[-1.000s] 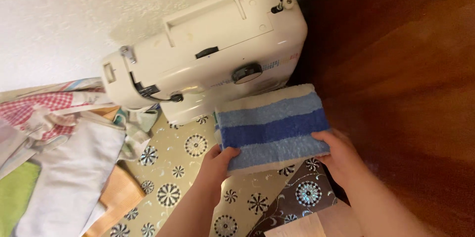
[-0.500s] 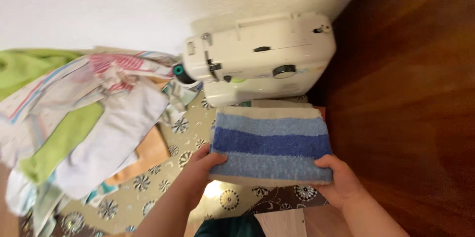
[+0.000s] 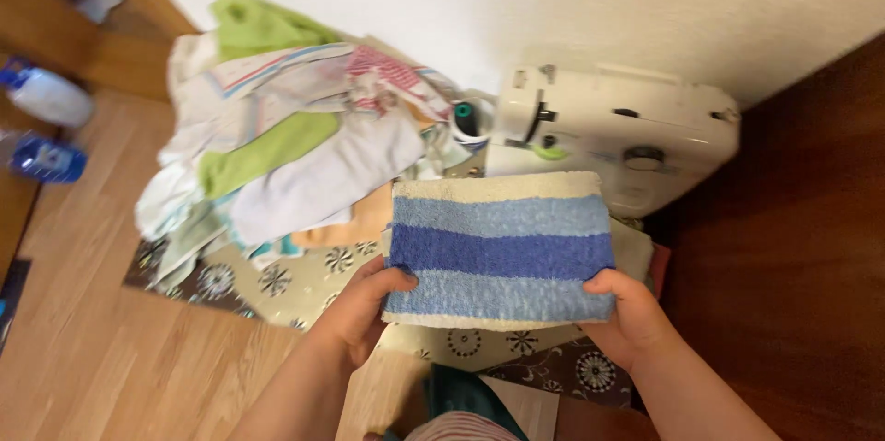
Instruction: The person folds several towels on a table and places them into a wardrobe. The person picks up towels, folds them by hand, and stacks them on a shelf inside the wardrobe.
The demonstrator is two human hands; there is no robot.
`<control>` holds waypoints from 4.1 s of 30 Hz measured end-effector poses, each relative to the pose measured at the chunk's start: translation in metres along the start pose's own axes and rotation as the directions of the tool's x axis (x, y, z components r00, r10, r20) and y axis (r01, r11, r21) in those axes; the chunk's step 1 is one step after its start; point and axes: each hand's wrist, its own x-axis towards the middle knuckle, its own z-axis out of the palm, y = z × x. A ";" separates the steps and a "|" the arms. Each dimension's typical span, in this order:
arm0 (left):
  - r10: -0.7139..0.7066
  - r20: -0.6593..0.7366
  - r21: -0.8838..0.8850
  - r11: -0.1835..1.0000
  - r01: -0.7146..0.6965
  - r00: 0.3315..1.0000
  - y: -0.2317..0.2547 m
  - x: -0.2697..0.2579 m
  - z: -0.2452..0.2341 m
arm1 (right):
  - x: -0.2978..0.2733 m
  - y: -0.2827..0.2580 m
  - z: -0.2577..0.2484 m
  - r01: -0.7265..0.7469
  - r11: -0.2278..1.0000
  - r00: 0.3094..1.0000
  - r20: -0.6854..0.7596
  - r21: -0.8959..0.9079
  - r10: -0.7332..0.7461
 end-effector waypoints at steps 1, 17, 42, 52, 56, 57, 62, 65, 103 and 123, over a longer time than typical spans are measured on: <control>0.012 -0.012 -0.020 1.000 -0.013 1.000 -0.003 -0.008 -0.013 | 0.006 0.009 0.001 -0.003 1.000 1.000 0.017 -0.020 0.003; 0.184 -0.326 -0.425 0.848 -0.317 0.927 -0.091 -0.221 -0.212 | -0.092 0.146 0.191 -0.009 0.956 0.897 0.421 -0.293 0.138; 0.123 -0.819 -0.484 0.377 -0.790 0.561 -0.184 -0.508 -0.482 | -0.257 0.437 0.526 -0.062 0.750 0.608 0.571 -0.658 0.552; -0.181 -0.860 -0.509 0.260 -0.820 0.477 -0.156 -0.615 -0.620 | -0.316 0.590 0.684 -0.025 0.676 0.494 0.579 -0.736 0.648; -0.216 -0.883 -0.454 0.166 -0.875 0.417 -0.151 -0.653 -0.682 | -0.347 0.647 0.744 0.021 0.636 0.430 0.581 -0.772 0.691; -0.232 -0.873 -0.469 0.163 -0.868 0.429 -0.147 -0.665 -0.692 | -0.354 0.660 0.757 0.022 0.638 0.422 0.586 -0.770 0.692; -0.065 -0.931 -0.365 0.175 -0.914 0.359 -0.154 -0.706 -0.772 | -0.394 0.726 0.815 0.031 0.641 0.383 0.601 -0.767 0.702; 0.021 -0.939 -0.334 0.181 -0.925 0.343 -0.160 -0.731 -0.829 | -0.420 0.768 0.847 0.026 0.675 0.382 0.632 -0.737 0.674; 0.440 -0.880 -0.307 -0.232 -0.923 0.182 0.094 -0.792 -1.296 | -0.553 0.940 1.304 -0.085 0.940 0.460 0.824 -0.329 0.330; 0.382 -0.867 -0.486 -0.500 -0.717 0.320 0.273 -0.826 -1.414 | -0.638 0.991 1.471 -0.058 0.980 0.308 0.930 -0.192 0.200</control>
